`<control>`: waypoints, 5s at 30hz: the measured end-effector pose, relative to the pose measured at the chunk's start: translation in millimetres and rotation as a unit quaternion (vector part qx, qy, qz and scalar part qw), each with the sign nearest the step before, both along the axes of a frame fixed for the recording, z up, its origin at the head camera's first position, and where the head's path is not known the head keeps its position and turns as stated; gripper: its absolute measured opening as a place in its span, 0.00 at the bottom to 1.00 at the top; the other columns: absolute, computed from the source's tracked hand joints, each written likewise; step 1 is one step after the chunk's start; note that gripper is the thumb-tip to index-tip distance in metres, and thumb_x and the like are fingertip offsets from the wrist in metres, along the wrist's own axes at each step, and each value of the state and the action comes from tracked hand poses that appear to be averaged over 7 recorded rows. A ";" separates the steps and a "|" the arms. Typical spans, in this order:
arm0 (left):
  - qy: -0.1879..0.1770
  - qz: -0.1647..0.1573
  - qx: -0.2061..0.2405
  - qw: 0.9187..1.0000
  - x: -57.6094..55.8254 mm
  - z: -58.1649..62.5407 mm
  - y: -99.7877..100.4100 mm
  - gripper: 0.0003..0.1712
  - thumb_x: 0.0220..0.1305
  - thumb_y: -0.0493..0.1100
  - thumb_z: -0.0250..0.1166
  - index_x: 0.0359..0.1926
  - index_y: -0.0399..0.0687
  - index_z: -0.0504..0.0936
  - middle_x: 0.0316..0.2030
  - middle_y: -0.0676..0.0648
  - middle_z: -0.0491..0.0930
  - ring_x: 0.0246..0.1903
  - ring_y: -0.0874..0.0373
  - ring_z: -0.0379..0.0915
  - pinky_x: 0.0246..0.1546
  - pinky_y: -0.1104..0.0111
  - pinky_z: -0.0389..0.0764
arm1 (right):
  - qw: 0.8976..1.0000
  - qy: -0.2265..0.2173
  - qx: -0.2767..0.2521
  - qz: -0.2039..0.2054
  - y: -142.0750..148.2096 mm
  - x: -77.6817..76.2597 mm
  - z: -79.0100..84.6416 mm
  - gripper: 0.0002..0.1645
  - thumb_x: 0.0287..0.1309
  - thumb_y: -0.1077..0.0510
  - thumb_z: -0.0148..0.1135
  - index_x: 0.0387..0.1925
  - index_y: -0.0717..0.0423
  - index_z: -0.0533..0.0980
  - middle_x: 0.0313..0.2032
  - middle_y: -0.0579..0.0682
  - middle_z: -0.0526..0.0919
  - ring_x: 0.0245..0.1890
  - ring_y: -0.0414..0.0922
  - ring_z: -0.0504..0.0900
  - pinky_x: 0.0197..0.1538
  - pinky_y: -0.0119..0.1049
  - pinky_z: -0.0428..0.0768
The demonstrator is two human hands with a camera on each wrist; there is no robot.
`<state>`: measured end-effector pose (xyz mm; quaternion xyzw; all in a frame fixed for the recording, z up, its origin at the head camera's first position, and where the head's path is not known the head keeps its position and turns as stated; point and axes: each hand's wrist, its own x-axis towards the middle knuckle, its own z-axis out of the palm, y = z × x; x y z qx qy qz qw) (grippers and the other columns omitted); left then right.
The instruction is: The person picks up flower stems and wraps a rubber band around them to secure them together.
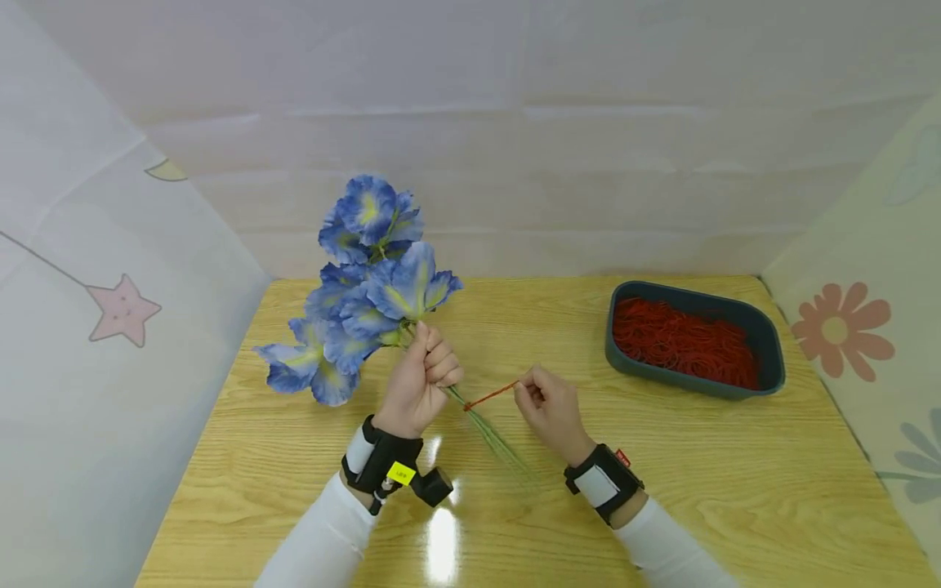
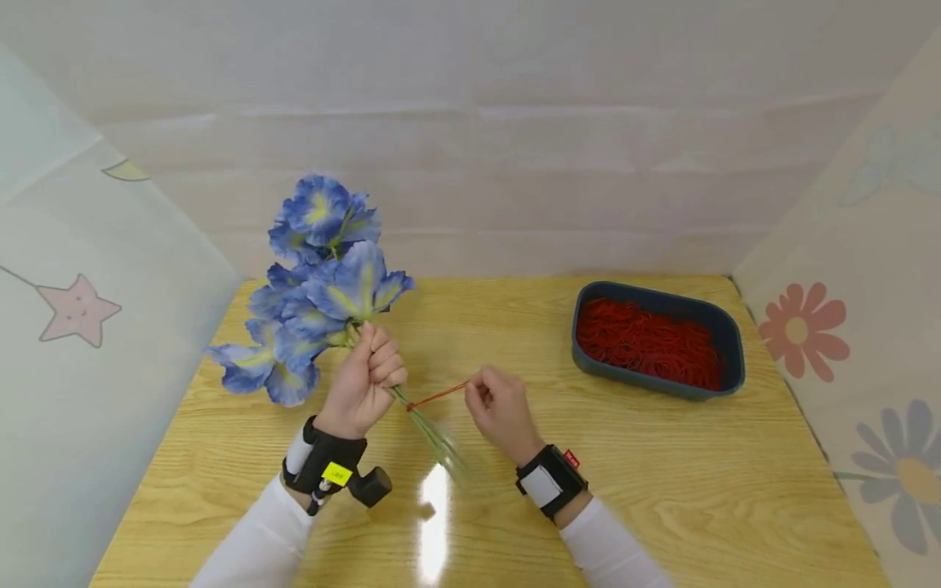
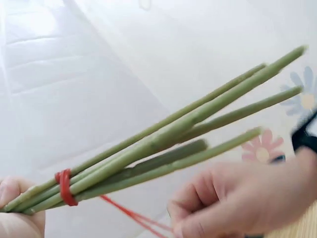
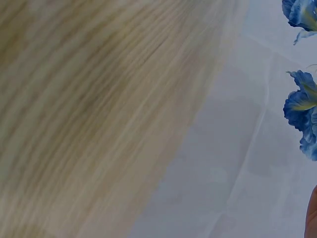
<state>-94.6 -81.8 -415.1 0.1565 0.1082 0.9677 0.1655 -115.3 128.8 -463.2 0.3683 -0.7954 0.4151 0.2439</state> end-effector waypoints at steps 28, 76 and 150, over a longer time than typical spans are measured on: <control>0.100 0.422 -0.224 0.873 -45.4 -18.9 37.9 0.25 0.73 0.49 0.35 0.18 0.47 0.46 0.15 0.52 0.41 0.13 0.61 0.36 0.22 0.66 0.42 | 0.979 -0.115 -0.088 -0.143 -42.4 37.6 -18.0 0.14 0.48 0.78 0.58 0.17 0.60 0.72 0.08 0.46 0.69 0.10 0.28 0.59 0.13 0.19 0.59; -0.015 0.055 -0.216 0.975 -35.1 -2.4 1.0 0.24 0.74 0.53 0.30 0.19 0.51 0.48 0.18 0.51 0.39 0.15 0.62 0.36 0.26 0.69 0.42 | 0.981 -0.191 -0.016 -0.032 -6.5 43.4 30.0 0.16 0.47 0.80 0.57 0.15 0.60 0.68 0.10 0.47 0.64 0.15 0.26 0.55 0.17 0.21 0.57; 0.102 0.103 -0.339 0.930 -44.0 -8.1 44.7 0.24 0.74 0.51 0.38 0.19 0.50 0.52 0.13 0.52 0.46 0.12 0.64 0.44 0.21 0.70 0.50 | 0.993 -0.081 0.046 0.068 -3.7 -11.6 28.8 0.11 0.41 0.79 0.63 0.23 0.63 0.76 0.13 0.48 0.69 0.15 0.31 0.59 0.20 0.20 0.59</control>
